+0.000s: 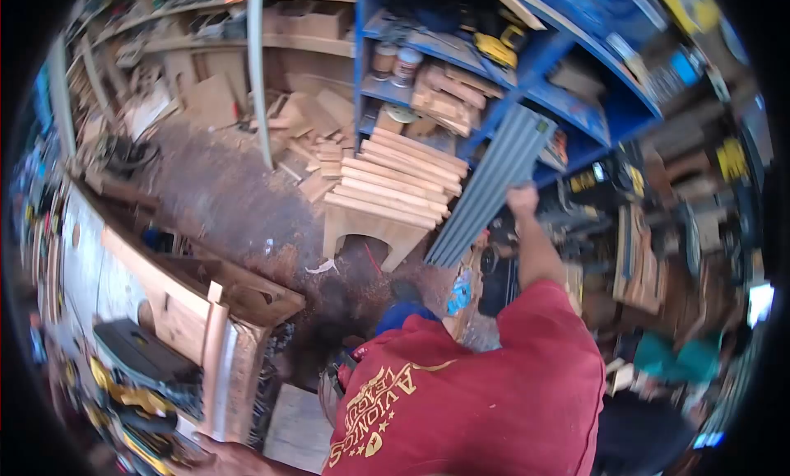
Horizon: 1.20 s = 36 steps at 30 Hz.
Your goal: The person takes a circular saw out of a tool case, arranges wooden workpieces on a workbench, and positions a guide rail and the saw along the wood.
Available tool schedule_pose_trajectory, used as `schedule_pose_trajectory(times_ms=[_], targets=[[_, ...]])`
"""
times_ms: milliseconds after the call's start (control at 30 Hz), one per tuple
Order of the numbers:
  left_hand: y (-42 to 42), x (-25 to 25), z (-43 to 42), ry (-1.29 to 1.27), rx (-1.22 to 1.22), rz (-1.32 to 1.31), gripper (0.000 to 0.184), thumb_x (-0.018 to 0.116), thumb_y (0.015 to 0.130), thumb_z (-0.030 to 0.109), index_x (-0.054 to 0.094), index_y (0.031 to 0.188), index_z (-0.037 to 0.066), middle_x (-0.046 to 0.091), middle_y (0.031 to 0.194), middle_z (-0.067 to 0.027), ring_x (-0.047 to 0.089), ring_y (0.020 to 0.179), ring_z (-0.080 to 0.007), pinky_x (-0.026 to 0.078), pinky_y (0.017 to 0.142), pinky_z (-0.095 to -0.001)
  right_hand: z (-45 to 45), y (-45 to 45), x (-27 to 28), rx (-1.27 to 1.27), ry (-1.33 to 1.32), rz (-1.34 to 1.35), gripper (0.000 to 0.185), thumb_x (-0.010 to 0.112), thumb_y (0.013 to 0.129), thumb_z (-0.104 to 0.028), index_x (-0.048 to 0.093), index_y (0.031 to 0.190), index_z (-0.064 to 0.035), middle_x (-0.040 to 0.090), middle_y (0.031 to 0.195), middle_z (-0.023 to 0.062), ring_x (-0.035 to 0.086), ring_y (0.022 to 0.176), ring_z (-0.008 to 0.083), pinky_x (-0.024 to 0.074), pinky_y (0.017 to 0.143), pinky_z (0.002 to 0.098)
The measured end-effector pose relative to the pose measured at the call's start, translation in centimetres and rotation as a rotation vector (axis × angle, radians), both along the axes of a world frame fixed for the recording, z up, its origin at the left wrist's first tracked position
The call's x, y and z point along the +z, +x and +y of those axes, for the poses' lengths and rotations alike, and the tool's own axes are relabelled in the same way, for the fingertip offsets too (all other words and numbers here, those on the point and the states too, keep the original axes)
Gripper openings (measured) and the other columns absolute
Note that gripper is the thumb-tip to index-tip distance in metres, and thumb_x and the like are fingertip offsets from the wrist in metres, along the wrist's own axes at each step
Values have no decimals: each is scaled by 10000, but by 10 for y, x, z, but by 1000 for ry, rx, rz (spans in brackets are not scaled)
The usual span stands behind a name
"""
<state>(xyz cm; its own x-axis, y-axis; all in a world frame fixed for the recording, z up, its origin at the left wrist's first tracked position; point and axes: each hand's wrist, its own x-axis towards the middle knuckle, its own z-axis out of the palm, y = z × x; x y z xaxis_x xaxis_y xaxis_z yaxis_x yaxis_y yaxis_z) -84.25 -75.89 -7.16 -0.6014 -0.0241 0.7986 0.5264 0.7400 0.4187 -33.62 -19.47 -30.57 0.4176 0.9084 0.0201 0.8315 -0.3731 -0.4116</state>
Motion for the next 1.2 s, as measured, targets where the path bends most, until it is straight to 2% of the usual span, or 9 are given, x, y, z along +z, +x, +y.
schedule_pose_trajectory(times_ms=[67, 200, 267, 400, 600, 633, 800, 967, 1200], targets=[[24, -15, 3, -36, 92, 3, 715, 671, 992, 293, 324, 1541, -6, 429, 1479, -266, 494, 1332, -373, 438, 1121, -459, 97, 63, -13, -47, -214, -179, 863, 684, 818, -674, 532, 1402, -57, 653, 1299, 235, 623, 1230, 362, 492, 1027, 439], [102, -21, 79, 90, -23, -214, 655, 648, 928, 90, 365, 1512, 1, 390, 1519, -214, 391, 1403, -330, 279, 1197, -436, 215, 161, -46, 268, 288, 23, 874, 817, 830, -442, 421, 1495, -37, 469, 1536, 139, 481, 1365, 309, 382, 1163, 419], [124, -22, 109, -70, -59, -186, 699, 618, 895, 3, 332, 1533, 5, 328, 1572, -182, 321, 1467, -321, 235, 1220, -442, 240, 177, -61, 239, 356, -52, 974, 918, 724, -389, 422, 1489, -49, 553, 1444, 139, 538, 1311, 307, 417, 1117, 409], [150, -36, 147, -132, -77, -220, 703, 666, 823, 24, 391, 1469, -17, 356, 1545, -234, 327, 1452, -385, 241, 1211, -473, 284, 200, -115, 251, 241, 186, 804, 867, 820, -229, 458, 1465, 24, 549, 1454, 177, 566, 1253, 310, 466, 1061, 422], [183, -63, 177, -153, -137, -325, 664, 680, 812, 41, 442, 1431, 10, 411, 1493, -237, 396, 1366, -390, 283, 1157, -495, 211, 163, -93, 337, 395, 628, 610, 846, 840, -166, 575, 1321, 94, 653, 1276, 215, 641, 1079, 313, 513, 975, 436], [186, -67, 181, -154, -156, -332, 659, 681, 810, 43, 450, 1427, 15, 421, 1484, -235, 404, 1354, -388, 288, 1150, -496, 202, 165, -93, 311, 257, 366, 513, 789, 903, -205, 610, 1286, 86, 661, 1261, 205, 638, 1048, 282, 510, 931, 433], [202, -90, 188, -153, -229, -468, 568, 691, 787, 47, 548, 1336, 35, 484, 1411, -207, 436, 1306, -394, 360, 1104, -487, 76, 96, -55, 308, 172, 1140, 419, 688, 986, -185, 550, 1303, 52, 616, 1295, 180, 625, 1082, 295, 529, 954, 454], [211, -122, 188, -86, -485, -628, 485, 712, 807, 56, 583, 1274, 19, 569, 1291, -196, 535, 1213, -381, 442, 1050, -442, -3, 63, -129, 300, 95, 509, 424, 671, 992, -337, 673, 1082, 78, 704, 1010, 245, 648, 876, 331, 510, 856, 444], [187, -129, 168, -36, -829, -952, 486, 742, 886, 214, 574, 1299, 21, 620, 1241, -216, 604, 1163, -406, 491, 999, -452, -86, 32, -19, 410, 294, 556, 441, 639, 1023, -280, 644, 1212, 118, 728, 1020, 228, 658, 811, 269, 533, 751, 385]])
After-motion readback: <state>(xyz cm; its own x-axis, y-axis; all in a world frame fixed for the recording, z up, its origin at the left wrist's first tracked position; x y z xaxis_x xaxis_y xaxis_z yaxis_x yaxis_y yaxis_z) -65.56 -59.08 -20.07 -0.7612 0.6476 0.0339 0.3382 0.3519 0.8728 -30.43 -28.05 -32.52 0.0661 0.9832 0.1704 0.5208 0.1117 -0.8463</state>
